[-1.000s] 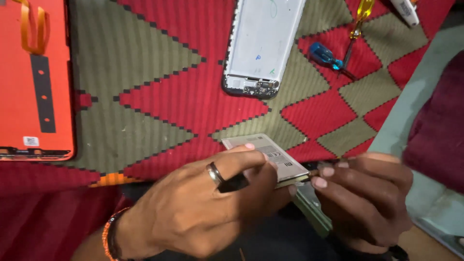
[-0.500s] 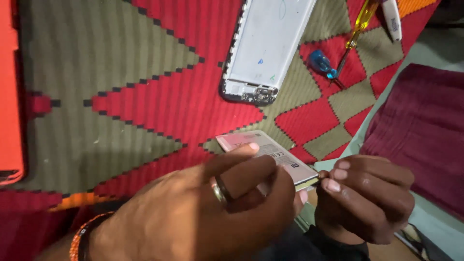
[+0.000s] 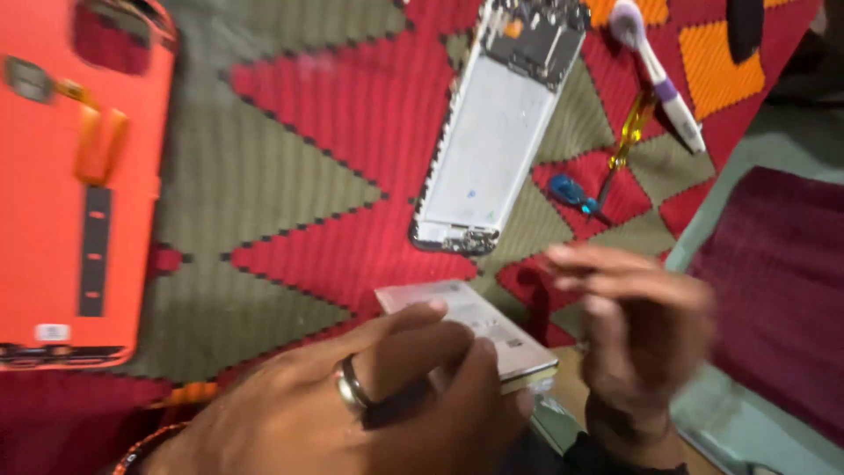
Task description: Disassembling a smartphone by removing the battery and inspecting the internal chassis using tools.
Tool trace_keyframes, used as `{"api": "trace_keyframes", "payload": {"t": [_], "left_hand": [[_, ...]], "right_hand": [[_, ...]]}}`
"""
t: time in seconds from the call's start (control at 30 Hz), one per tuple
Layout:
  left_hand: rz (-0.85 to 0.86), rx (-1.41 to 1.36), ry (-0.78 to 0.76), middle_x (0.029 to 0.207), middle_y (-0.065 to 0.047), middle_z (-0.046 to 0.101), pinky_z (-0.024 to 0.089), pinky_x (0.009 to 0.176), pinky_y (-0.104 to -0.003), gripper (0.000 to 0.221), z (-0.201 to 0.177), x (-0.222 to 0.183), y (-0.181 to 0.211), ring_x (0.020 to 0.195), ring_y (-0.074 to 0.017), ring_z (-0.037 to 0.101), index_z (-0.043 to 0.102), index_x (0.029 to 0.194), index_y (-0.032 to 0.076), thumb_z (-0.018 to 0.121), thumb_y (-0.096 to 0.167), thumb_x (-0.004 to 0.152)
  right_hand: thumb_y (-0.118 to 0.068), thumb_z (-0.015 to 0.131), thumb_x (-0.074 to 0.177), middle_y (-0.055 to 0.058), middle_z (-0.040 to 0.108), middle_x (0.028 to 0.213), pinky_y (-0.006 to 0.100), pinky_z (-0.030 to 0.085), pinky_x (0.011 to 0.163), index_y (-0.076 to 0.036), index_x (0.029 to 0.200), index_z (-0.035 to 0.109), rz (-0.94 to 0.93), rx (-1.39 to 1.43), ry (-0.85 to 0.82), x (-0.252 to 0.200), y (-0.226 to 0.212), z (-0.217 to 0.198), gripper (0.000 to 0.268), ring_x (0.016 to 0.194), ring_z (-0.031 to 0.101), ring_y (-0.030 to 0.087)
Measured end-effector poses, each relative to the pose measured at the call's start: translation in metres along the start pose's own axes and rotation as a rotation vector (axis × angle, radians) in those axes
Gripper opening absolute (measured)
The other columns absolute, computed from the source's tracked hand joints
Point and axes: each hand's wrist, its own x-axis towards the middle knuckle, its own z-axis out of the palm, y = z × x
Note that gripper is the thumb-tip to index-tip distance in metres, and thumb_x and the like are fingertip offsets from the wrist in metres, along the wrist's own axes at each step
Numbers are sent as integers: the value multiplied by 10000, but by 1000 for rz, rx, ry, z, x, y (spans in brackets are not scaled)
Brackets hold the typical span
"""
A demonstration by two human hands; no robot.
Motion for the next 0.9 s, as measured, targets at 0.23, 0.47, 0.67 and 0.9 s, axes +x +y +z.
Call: {"api": "trace_keyframes", "payload": {"t": [0.23, 0.47, 0.67, 0.9], "left_hand": [[37, 170, -10, 1173, 11, 602, 603, 774, -339, 122, -3, -2, 6, 1034, -195, 630, 705, 1137, 159, 602, 129, 1079], [-184, -20, -56, 1125, -99, 697, 591, 682, -378, 283, -5, 16, 12, 851, -209, 700, 635, 1279, 110, 600, 217, 1020], [-66, 206, 8, 1067, 0, 646, 607, 659, -337, 182, -13, 28, 4, 918, -135, 672, 696, 1188, 169, 723, 219, 1015], [-12, 1, -163, 1003, -89, 541, 500, 473, -423, 168, -26, 58, -4, 964, -302, 597, 650, 1117, 12, 511, 107, 1118]], "right_hand": [[5, 518, 1004, 230, 724, 1156, 281, 636, 875, -29, 1049, 521, -62, -25, -379, 43, -21, 11, 56, 953, 764, 237], [-42, 412, 1053, 308, 601, 1350, 564, 499, 1203, -4, 1075, 472, -233, 118, -563, 76, -23, 18, 74, 1363, 591, 459], [-42, 581, 990, 163, 732, 1071, 372, 646, 927, -44, 1037, 579, -257, 215, -236, 71, 3, 3, 47, 1007, 769, 274], [-130, 621, 971, 80, 655, 848, 267, 610, 665, -80, 988, 578, -286, 151, 110, 54, 25, -21, 69, 709, 690, 132]]}}
